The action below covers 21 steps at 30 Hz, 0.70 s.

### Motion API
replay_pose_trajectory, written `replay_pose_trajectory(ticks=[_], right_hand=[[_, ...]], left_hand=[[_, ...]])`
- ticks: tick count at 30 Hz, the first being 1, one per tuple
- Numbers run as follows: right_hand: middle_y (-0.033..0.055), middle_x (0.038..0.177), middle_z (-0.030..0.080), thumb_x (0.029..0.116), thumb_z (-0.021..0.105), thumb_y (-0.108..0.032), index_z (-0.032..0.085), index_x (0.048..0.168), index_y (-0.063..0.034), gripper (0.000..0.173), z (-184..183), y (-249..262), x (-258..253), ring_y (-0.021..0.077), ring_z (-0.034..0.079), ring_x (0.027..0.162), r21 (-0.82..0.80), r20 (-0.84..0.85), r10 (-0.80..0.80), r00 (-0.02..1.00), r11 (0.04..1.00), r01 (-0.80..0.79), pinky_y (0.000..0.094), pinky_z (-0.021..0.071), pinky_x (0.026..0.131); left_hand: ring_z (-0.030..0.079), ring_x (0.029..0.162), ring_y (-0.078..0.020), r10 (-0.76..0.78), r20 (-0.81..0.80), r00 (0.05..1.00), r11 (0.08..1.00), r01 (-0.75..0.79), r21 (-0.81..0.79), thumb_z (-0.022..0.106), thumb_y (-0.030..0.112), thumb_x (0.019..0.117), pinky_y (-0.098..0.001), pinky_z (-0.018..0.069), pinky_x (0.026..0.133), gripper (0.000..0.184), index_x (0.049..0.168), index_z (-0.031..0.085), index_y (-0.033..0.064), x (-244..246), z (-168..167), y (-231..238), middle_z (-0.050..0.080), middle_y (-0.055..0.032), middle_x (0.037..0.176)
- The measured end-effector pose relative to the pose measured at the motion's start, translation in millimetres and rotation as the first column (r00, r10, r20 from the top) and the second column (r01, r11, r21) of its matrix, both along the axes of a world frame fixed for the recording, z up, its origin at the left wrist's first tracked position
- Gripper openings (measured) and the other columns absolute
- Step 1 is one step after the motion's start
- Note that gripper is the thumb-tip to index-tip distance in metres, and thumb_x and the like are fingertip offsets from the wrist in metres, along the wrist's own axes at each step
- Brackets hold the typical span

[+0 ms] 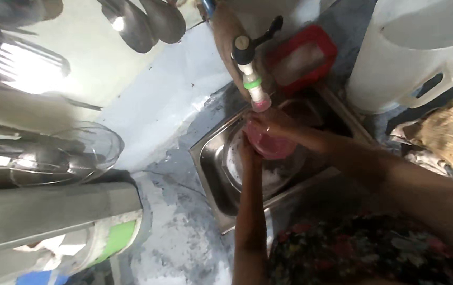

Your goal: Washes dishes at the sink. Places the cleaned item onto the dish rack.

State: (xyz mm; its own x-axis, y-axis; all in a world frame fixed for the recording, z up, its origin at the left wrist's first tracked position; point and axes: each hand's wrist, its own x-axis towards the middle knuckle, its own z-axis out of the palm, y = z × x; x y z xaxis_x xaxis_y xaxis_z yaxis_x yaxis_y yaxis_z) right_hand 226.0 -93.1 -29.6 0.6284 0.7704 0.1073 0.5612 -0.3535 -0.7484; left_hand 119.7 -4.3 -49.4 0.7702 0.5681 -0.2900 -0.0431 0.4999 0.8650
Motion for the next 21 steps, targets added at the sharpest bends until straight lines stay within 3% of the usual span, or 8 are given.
replay_pose_trajectory(ticks=[3,6,8,10,13,16,18,21], right_hand=[[0.0302,0.129,0.062,0.1098,0.046,-0.022,0.058,0.136,0.0044,0.039,-4.0,-7.3,21.1,0.0453,0.06,0.12,-0.046,-0.248,-0.065,0.967,0.997,0.055,0.0613,0.0442,0.104],[0.0211,0.136,0.062,0.1101,0.044,-0.034,0.057,0.141,-0.0035,0.045,-35.8,-0.8,13.0,0.0355,0.059,0.128,0.03,-0.272,-0.208,0.939,0.974,0.225,0.0558,0.0439,0.11],[0.0254,0.147,0.052,0.1081,0.046,-0.036,0.048,0.15,-0.0011,0.055,-38.1,-1.3,-19.2,0.0395,0.048,0.139,0.104,-0.245,-0.344,0.907,0.92,0.377,0.0539,0.0381,0.117],[0.0298,0.156,0.039,0.1039,0.055,-0.041,0.036,0.157,0.0003,0.07,-30.4,-3.5,-48.3,0.0432,0.039,0.145,0.099,-0.332,-0.425,0.842,0.872,0.479,0.0541,0.0345,0.119],[0.0248,0.157,0.042,0.102,0.059,-0.04,0.031,0.16,-0.0027,0.074,-30.4,-5.4,-40.1,0.0372,0.043,0.144,0.118,-0.54,-0.418,0.731,0.822,0.557,0.0543,0.0375,0.118],[0.0188,0.117,0.068,0.1052,0.055,-0.038,0.065,0.125,-0.0002,0.044,-21.1,-12.8,-17.5,0.0269,0.064,0.11,0.142,-0.666,-0.391,0.635,0.77,0.622,0.0492,0.0511,0.098],[0.0147,0.101,0.068,0.1071,0.052,-0.036,0.068,0.114,0.0002,0.04,-13.4,-23.8,-6.9,0.0204,0.065,0.093,0.177,-0.609,-0.348,0.713,0.816,0.55,0.044,0.0534,0.087],[0.0152,0.102,0.068,0.1081,0.05,-0.036,0.068,0.115,-0.0004,0.041,5.6,-56.4,2.5,0.0217,0.065,0.093,0.128,-0.409,-0.281,0.868,0.924,0.359,0.0458,0.0519,0.09]], left_hand=[[0.067,0.104,-0.0149,0.09,0.035,0.995,0.996,-0.09,0.011,0.027,0.034,0.1132,-0.0379,0.0577,0.091,0.041,0.132,0.052,0.0084,-19.0,-1.8,6.3,0.067,-0.0063,0.114],[0.064,0.112,-0.0162,0.207,0.053,0.977,0.978,-0.207,0.0,0.024,0.039,0.1128,-0.0402,0.056,0.095,0.045,0.139,0.048,0.0109,-21.6,-13.2,8.5,0.065,-0.007,0.122],[0.059,0.12,-0.019,0.271,0.088,0.959,0.962,-0.267,-0.049,0.016,0.046,0.1114,-0.0443,0.0524,0.099,0.053,0.145,0.041,0.0137,-16.7,-24.7,3.8,0.059,-0.0083,0.132],[0.059,0.12,-0.0221,0.317,0.131,0.939,0.942,-0.297,-0.154,0.012,0.053,0.1089,-0.0484,0.0526,0.098,0.059,0.145,0.041,0.0157,-9.0,-31.3,-3.6,0.059,-0.0092,0.132],[0.063,0.116,-0.023,0.296,0.162,0.941,0.928,-0.242,-0.284,0.014,0.06,0.1064,-0.0492,0.0545,0.095,0.063,0.14,0.047,0.0172,-8.1,-43.3,-17.4,0.063,-0.008,0.126],[0.066,0.103,-0.0205,0.282,0.082,0.956,0.896,-0.232,-0.378,0.02,0.058,0.1069,-0.0441,0.0582,0.086,0.057,0.13,0.051,0.016,-14.7,-56.0,-34.6,0.066,-0.0069,0.114],[0.066,0.108,-0.0229,0.245,0.063,0.968,0.892,-0.199,-0.407,0.017,0.069,0.1019,-0.0479,0.0575,0.088,0.07,0.134,0.051,0.0183,-12.1,-62.1,-36.5,0.066,-0.0077,0.119],[0.064,0.115,-0.0227,0.095,0.078,0.992,0.95,-0.067,-0.306,0.009,0.074,0.0992,-0.0496,0.0554,0.094,0.081,0.141,0.048,0.0171,-7.5,-63.9,-26.0,0.066,-0.0083,0.126]])
